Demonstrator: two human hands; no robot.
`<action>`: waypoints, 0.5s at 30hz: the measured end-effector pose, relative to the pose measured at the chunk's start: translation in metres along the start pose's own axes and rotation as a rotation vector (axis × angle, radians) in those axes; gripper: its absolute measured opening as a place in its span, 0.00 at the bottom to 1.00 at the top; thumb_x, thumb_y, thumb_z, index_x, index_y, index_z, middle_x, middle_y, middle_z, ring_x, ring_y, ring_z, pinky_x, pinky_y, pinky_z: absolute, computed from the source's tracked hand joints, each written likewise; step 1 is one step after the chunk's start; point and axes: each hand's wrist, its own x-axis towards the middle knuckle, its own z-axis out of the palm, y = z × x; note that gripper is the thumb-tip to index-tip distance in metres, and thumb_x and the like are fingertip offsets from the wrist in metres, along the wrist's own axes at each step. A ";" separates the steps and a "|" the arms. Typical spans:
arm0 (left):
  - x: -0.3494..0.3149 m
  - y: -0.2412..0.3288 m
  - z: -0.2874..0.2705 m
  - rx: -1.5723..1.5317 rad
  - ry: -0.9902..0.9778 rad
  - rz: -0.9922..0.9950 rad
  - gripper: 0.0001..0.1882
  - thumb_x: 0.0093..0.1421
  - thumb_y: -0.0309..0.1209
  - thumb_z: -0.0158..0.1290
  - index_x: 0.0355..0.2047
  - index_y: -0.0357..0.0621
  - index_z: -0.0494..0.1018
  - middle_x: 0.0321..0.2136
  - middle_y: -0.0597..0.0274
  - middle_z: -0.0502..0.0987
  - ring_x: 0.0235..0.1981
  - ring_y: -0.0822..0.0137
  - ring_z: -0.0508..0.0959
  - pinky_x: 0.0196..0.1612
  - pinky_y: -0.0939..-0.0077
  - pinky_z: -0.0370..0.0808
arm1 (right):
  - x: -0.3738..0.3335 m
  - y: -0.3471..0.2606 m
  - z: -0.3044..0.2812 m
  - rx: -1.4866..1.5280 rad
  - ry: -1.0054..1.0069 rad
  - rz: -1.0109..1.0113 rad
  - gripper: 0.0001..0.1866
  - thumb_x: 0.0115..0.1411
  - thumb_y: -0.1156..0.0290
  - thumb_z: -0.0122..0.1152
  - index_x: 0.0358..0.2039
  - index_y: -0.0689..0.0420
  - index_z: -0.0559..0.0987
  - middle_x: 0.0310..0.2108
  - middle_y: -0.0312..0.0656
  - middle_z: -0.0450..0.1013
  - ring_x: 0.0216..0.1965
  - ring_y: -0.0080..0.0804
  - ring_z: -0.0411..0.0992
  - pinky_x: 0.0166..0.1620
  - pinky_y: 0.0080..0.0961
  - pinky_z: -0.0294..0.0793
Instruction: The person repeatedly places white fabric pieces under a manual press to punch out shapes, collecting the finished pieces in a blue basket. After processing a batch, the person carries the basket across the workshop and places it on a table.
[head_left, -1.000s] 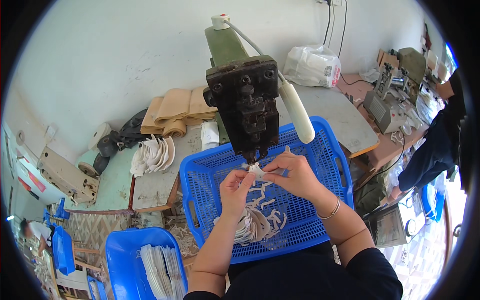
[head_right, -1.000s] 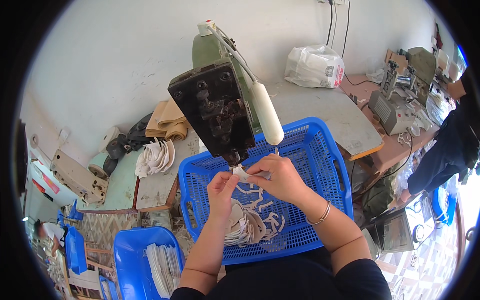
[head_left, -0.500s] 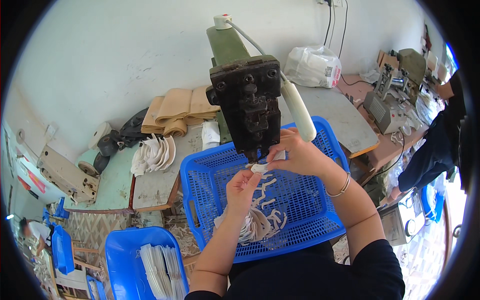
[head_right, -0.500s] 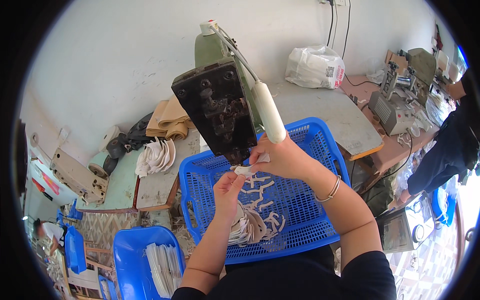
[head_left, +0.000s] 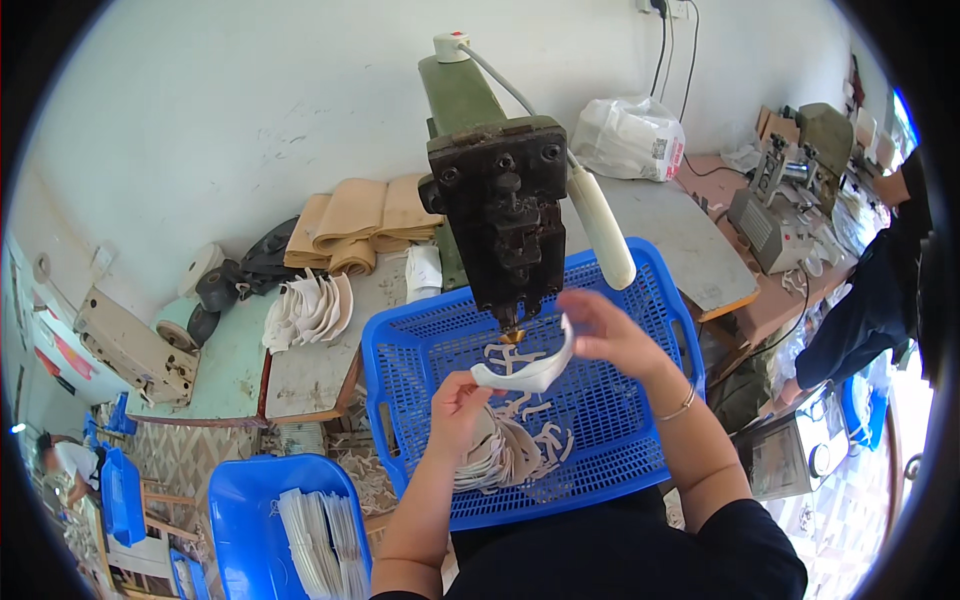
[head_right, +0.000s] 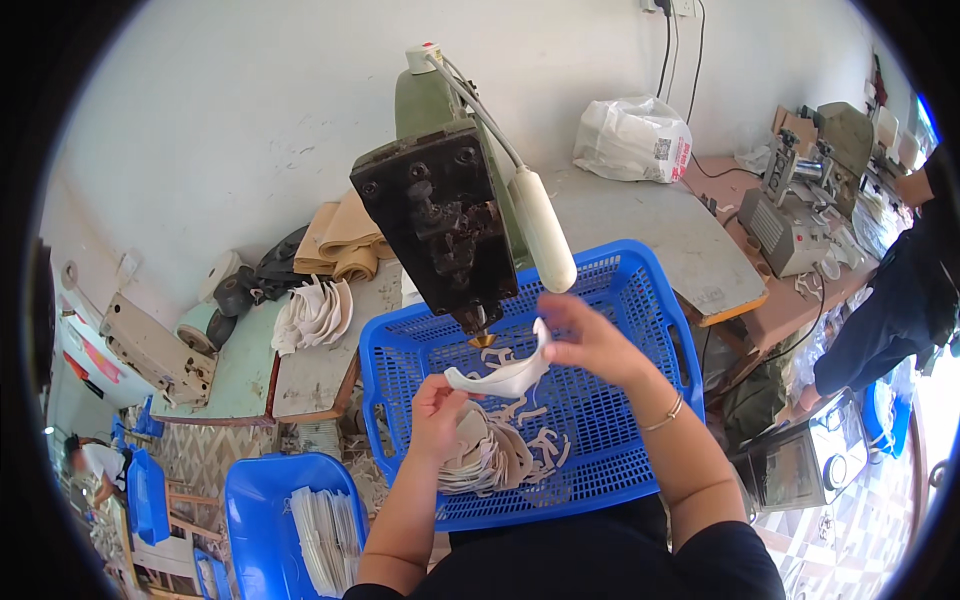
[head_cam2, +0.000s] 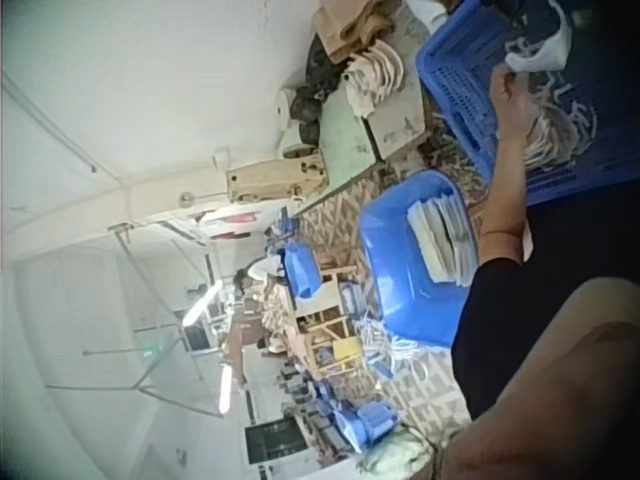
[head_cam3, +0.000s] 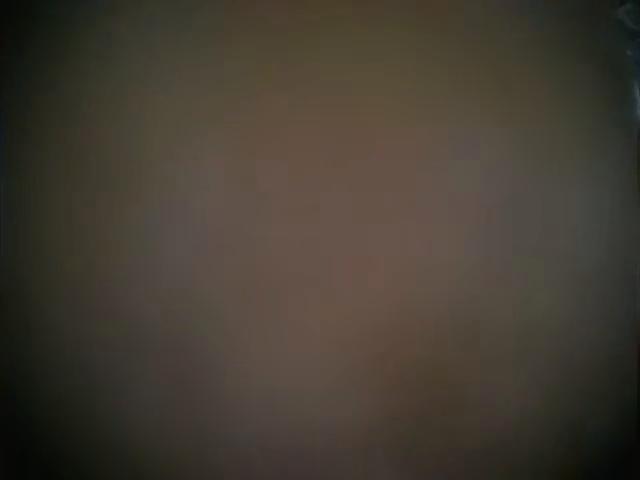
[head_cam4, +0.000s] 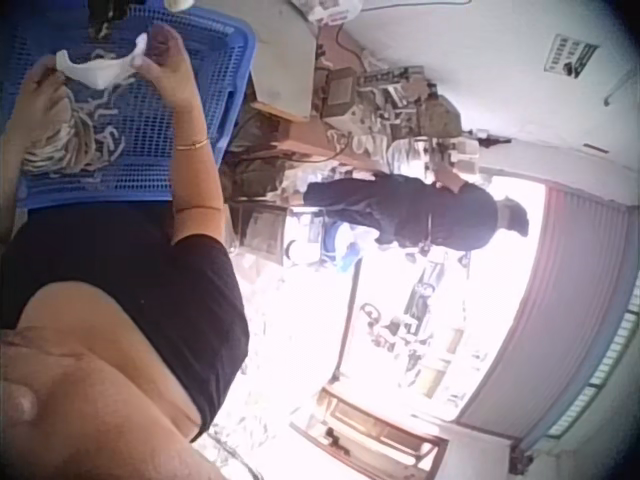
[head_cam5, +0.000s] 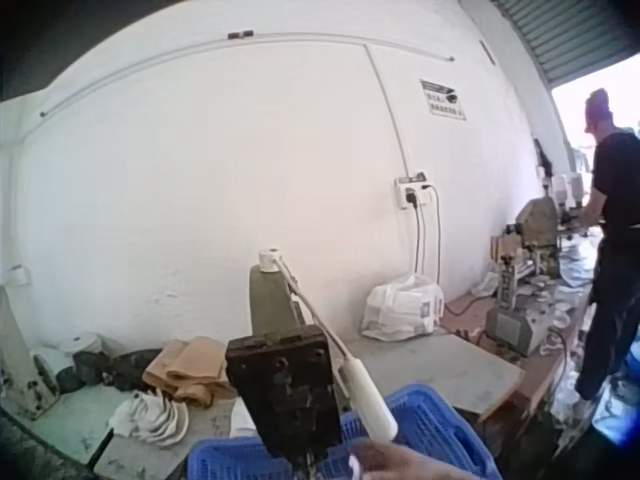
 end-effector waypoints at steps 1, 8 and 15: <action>-0.003 -0.007 -0.011 -0.019 0.010 -0.062 0.09 0.57 0.21 0.47 0.39 0.38 0.67 0.35 0.59 0.74 0.35 0.69 0.75 0.42 0.77 0.71 | -0.007 0.007 0.002 0.272 -0.138 0.117 0.35 0.47 0.66 0.67 0.53 0.61 0.61 0.42 0.41 0.70 0.47 0.30 0.65 0.47 0.28 0.67; 0.004 0.015 0.004 0.742 0.282 0.308 0.13 0.53 0.31 0.54 0.38 0.43 0.69 0.47 0.57 0.68 0.51 0.58 0.65 0.52 0.63 0.61 | -0.016 0.011 0.044 0.198 -0.009 0.394 0.12 0.51 0.74 0.62 0.36 0.63 0.76 0.29 0.37 0.74 0.27 0.18 0.70 0.29 0.13 0.71; 0.037 0.065 0.035 1.171 0.027 0.513 0.09 0.45 0.35 0.60 0.22 0.47 0.73 0.42 0.61 0.68 0.55 0.46 0.57 0.54 0.52 0.50 | -0.005 0.003 0.062 0.429 0.094 0.319 0.09 0.52 0.75 0.62 0.33 0.64 0.75 0.29 0.39 0.74 0.29 0.21 0.72 0.34 0.16 0.75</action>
